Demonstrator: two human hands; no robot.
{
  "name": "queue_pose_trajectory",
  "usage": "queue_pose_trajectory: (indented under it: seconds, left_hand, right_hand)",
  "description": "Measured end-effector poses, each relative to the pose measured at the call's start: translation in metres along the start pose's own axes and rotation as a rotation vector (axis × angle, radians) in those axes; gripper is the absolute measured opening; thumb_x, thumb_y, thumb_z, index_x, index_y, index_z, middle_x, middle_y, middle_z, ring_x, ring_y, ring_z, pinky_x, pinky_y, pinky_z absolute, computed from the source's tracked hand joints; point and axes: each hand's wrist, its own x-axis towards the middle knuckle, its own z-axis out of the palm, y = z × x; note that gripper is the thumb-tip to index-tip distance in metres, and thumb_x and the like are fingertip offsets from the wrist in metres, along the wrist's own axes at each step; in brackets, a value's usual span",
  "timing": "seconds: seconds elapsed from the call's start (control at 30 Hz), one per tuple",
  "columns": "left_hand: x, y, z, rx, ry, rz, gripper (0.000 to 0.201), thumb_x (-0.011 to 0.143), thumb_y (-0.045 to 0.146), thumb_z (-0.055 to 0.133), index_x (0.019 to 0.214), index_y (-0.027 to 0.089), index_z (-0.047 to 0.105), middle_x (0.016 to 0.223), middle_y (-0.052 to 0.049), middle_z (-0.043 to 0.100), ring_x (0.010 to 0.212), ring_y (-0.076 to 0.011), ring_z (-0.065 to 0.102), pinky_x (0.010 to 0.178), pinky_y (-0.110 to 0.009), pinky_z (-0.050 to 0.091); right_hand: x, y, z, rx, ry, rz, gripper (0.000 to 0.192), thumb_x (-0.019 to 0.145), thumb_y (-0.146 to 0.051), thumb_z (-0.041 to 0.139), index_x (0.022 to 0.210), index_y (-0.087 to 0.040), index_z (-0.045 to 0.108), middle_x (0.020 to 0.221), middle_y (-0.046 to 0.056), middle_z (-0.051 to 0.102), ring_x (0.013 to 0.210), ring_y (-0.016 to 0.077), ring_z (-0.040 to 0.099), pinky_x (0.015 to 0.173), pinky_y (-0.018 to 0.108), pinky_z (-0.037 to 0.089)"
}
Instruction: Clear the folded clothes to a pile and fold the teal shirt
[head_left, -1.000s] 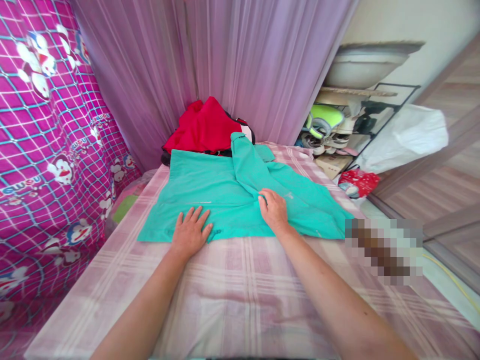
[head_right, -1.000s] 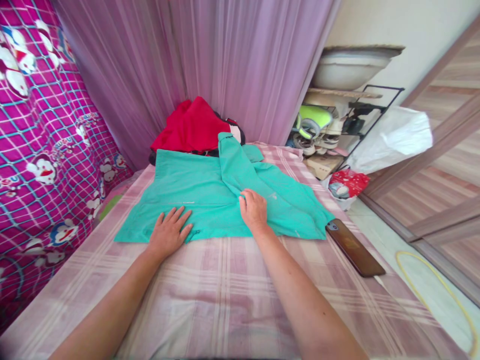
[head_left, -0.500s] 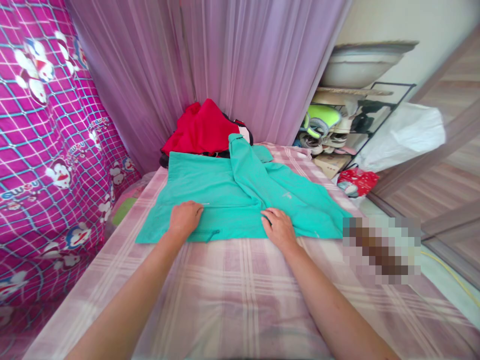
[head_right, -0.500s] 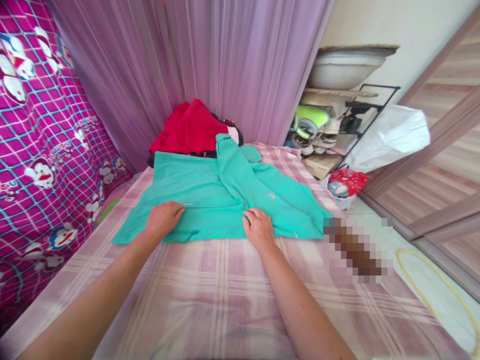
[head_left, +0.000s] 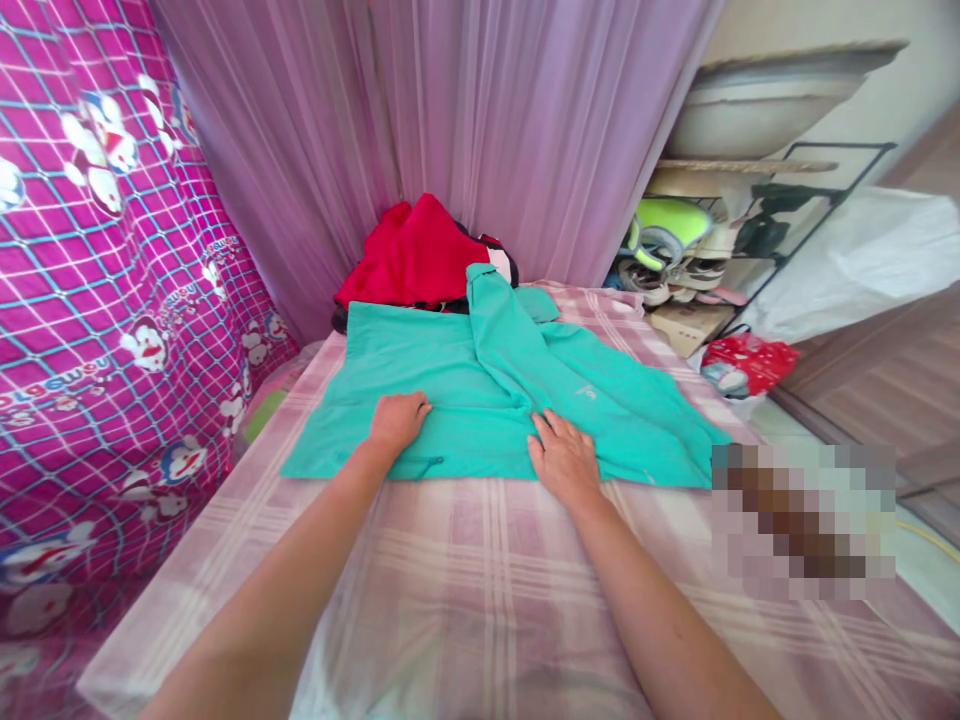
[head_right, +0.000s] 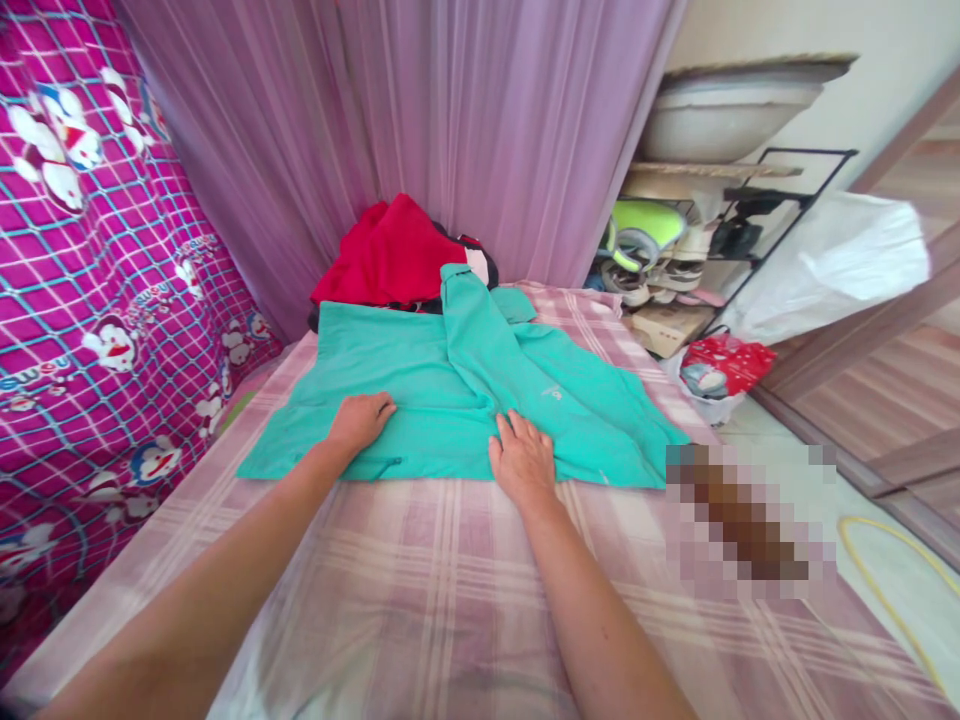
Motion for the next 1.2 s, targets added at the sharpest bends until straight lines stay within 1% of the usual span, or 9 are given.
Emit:
queue_pose_trajectory:
  seconds: [0.13,0.27,0.4,0.53,0.6,0.7,0.83,0.97,1.2]
  left_hand:
    - [-0.007,0.000,0.003,-0.048,0.091,-0.013,0.034,0.098,0.039,0.042,0.111,0.021,0.067,0.109,-0.010,0.072,0.104,-0.0252,0.063,0.090,-0.038,0.044]
    - [-0.032,-0.002,0.004,-0.073,0.189,0.047,0.036,0.098,0.033,0.040,0.123,0.023,0.064,0.126,-0.009,0.066,0.119,-0.0248,0.057,0.104,-0.042,0.039]
    - [-0.065,-0.012,0.017,-0.085,0.148,0.095,0.045,0.100,0.038,0.035,0.136,0.024,0.056,0.145,-0.006,0.055,0.136,-0.0249,0.045,0.115,-0.047,0.030]
    - [-0.089,-0.040,0.023,-0.053,0.149,-0.002,0.048,0.099,0.041,0.033,0.139,0.024,0.055,0.148,-0.006,0.052,0.140,-0.0276,0.041,0.117,-0.053,0.026]
    - [-0.097,-0.063,0.021,-0.068,0.220,-0.057,0.046,0.098,0.040,0.034,0.132,0.022,0.060,0.141,-0.008,0.059,0.135,-0.0269,0.047,0.116,-0.050,0.029]
    - [-0.105,-0.098,0.015,-0.107,0.353,-0.217,0.042,0.095,0.038,0.039,0.120,0.019,0.066,0.125,-0.011,0.068,0.120,-0.0256,0.058,0.107,-0.042,0.040]
    - [-0.111,-0.125,0.015,-0.153,0.346,-0.357,0.038,0.091,0.039,0.045,0.116,0.021,0.068,0.114,-0.009,0.070,0.109,-0.0252,0.062,0.098,-0.037,0.045]
    - [-0.109,-0.123,0.013,-0.124,0.284,-0.364,0.038,0.090,0.041,0.047,0.116,0.025,0.070,0.112,-0.007,0.071,0.106,-0.0251,0.062,0.094,-0.036,0.045]
    - [-0.101,-0.113,-0.001,0.058,0.211,-0.344,0.033,0.091,0.042,0.049,0.109,0.029,0.073,0.115,-0.009,0.068,0.110,-0.0310,0.058,0.097,-0.047,0.038]
  right_hand:
    - [0.000,-0.001,0.000,-0.009,0.008,-0.011,0.046,0.097,-0.034,0.039,0.137,-0.021,0.057,0.144,0.010,0.055,0.125,0.0262,0.051,0.095,0.040,0.040]
    - [-0.002,-0.003,-0.003,-0.019,0.022,-0.004,0.044,0.097,-0.032,0.040,0.136,-0.020,0.058,0.141,0.010,0.058,0.124,0.0259,0.053,0.095,0.039,0.041]
    - [-0.003,-0.005,-0.006,-0.024,0.027,-0.009,0.044,0.098,-0.032,0.040,0.135,-0.019,0.058,0.139,0.010,0.059,0.123,0.0252,0.054,0.095,0.039,0.041]
    - [-0.003,-0.005,-0.006,-0.017,0.045,-0.018,0.043,0.097,-0.030,0.041,0.133,-0.019,0.060,0.138,0.010,0.060,0.121,0.0255,0.055,0.094,0.040,0.042]
    - [-0.004,-0.005,-0.006,-0.016,0.051,-0.021,0.043,0.097,-0.030,0.040,0.132,-0.019,0.060,0.137,0.010,0.061,0.121,0.0254,0.055,0.094,0.040,0.042]
    - [-0.004,-0.005,-0.005,-0.023,0.050,-0.017,0.043,0.097,-0.031,0.039,0.132,-0.018,0.061,0.137,0.011,0.061,0.121,0.0250,0.055,0.094,0.040,0.042]
    - [-0.004,-0.004,-0.003,-0.018,0.066,-0.021,0.043,0.097,-0.031,0.038,0.131,-0.018,0.061,0.136,0.011,0.062,0.120,0.0252,0.055,0.095,0.040,0.041]
    - [-0.004,-0.001,0.000,-0.015,0.068,-0.031,0.044,0.097,-0.033,0.036,0.131,-0.019,0.061,0.136,0.011,0.062,0.121,0.0249,0.055,0.095,0.040,0.041]
    - [-0.004,0.000,-0.001,-0.019,0.060,-0.035,0.044,0.097,-0.032,0.038,0.133,-0.018,0.060,0.136,0.012,0.061,0.121,0.0258,0.055,0.095,0.040,0.042]
